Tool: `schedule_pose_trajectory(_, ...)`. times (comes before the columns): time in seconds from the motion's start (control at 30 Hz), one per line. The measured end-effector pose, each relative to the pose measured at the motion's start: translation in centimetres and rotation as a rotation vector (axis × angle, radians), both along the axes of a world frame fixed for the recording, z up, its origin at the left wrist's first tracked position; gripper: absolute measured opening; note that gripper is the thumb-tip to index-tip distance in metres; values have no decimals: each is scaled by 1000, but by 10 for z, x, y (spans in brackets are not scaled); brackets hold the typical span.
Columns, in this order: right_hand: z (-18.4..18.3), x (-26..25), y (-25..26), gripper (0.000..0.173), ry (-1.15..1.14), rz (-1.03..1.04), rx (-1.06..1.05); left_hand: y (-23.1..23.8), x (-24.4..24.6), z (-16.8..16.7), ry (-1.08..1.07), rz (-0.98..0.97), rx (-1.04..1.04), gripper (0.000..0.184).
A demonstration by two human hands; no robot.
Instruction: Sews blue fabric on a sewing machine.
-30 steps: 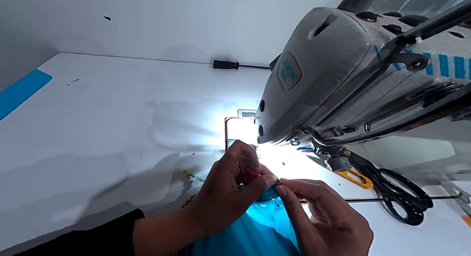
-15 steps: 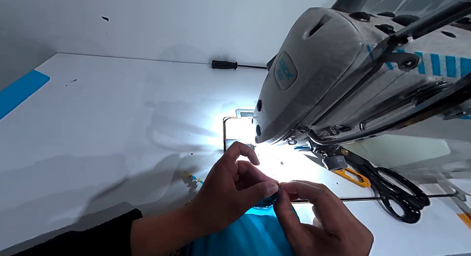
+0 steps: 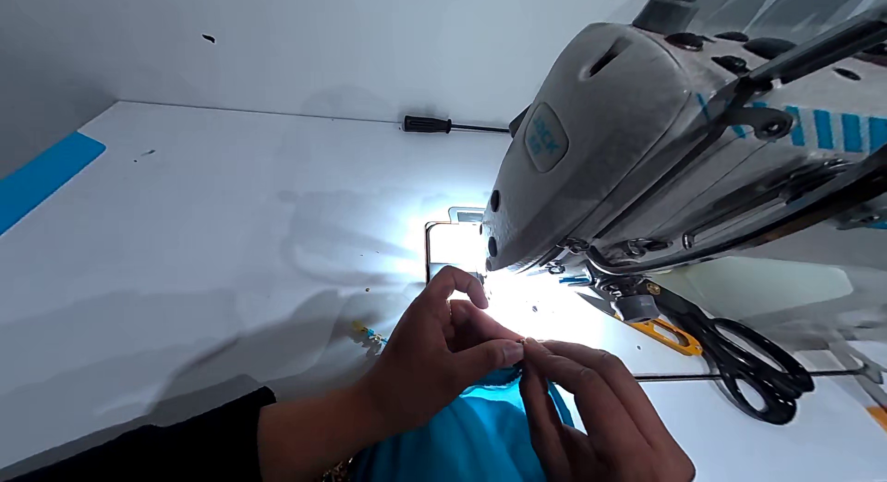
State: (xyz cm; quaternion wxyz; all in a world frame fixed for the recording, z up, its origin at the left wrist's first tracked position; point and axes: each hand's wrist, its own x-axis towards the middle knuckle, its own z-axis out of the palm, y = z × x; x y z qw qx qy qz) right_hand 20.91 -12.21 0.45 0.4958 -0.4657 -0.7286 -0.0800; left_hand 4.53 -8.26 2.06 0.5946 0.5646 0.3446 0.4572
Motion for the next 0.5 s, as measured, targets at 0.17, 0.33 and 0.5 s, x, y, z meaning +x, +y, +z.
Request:
schedule_pose_trajectory(0.17,-1,10,3,11,272,179,-179,-1,2,0,-26,38,4,34)
schedule_pose_trajectory(0.33,-1,11,3,12,305,173,-166,-3,4,1,-78,54,-24,37)
schedule_pose_trajectory(0.5,1,11,4,16,325,170,-230,-3,5,-3,-87,50,10,39)
